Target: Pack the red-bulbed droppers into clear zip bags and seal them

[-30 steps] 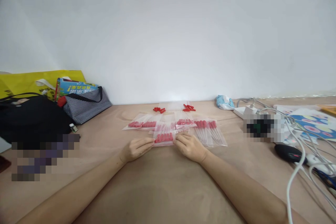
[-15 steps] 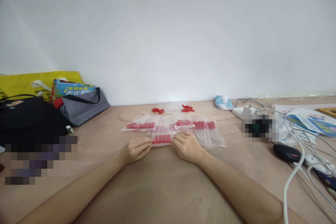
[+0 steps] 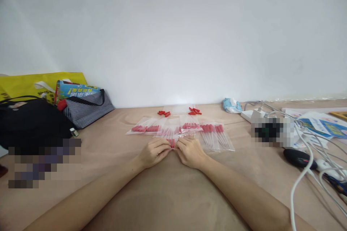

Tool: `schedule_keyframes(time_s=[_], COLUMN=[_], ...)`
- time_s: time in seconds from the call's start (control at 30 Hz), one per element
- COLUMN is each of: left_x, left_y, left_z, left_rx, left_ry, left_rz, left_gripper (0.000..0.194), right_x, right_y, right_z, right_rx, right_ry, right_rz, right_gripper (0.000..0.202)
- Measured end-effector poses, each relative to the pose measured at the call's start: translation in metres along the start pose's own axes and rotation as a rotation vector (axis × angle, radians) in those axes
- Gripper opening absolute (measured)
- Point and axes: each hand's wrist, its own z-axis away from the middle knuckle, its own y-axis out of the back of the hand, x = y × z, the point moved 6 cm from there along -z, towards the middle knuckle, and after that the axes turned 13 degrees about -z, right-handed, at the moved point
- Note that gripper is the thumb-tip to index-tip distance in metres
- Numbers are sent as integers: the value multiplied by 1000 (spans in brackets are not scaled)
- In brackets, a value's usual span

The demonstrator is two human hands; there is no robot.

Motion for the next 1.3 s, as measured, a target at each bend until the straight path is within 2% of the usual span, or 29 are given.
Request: schedule_keyframes(time_s=[0.4,0.73,0.9,0.97,1.03,1.13,1.2,1.23,1.3], left_x=[4,-5,-12,-19,-31,-50,-55,-54,-49], left_y=[4,27,26,25,24,15,3,-3,-12], left_z=[0,15,21,24,28,39,46,47,47], left_rx=[-13,-36,-90,-116,-143,-184,-183,-182,-200], left_ry=[-107,-148,-91,0,197,621,866,948,1010], left_rz=[-120,-277,-303,-267,-162,209,527,656,803], left_gripper=[15,15,20,25,29,28,29,30,32], right_x=[-17,-9,-6,-3,2,7,4,0,-10], right_y=[-3,5,4,5,7,9,9,9,5], right_z=[-4,1,2,4,6,8,7,6,3], right_rx=[43,36,22,29,51,87,88,74,7], right_ry=[166,104,67,37,-5,-60,-56,-40,15], right_rz=[127,61,65,65,50,-17,-65,-86,-136], right_gripper=[21,19,19,19,18,16,15,16,17])
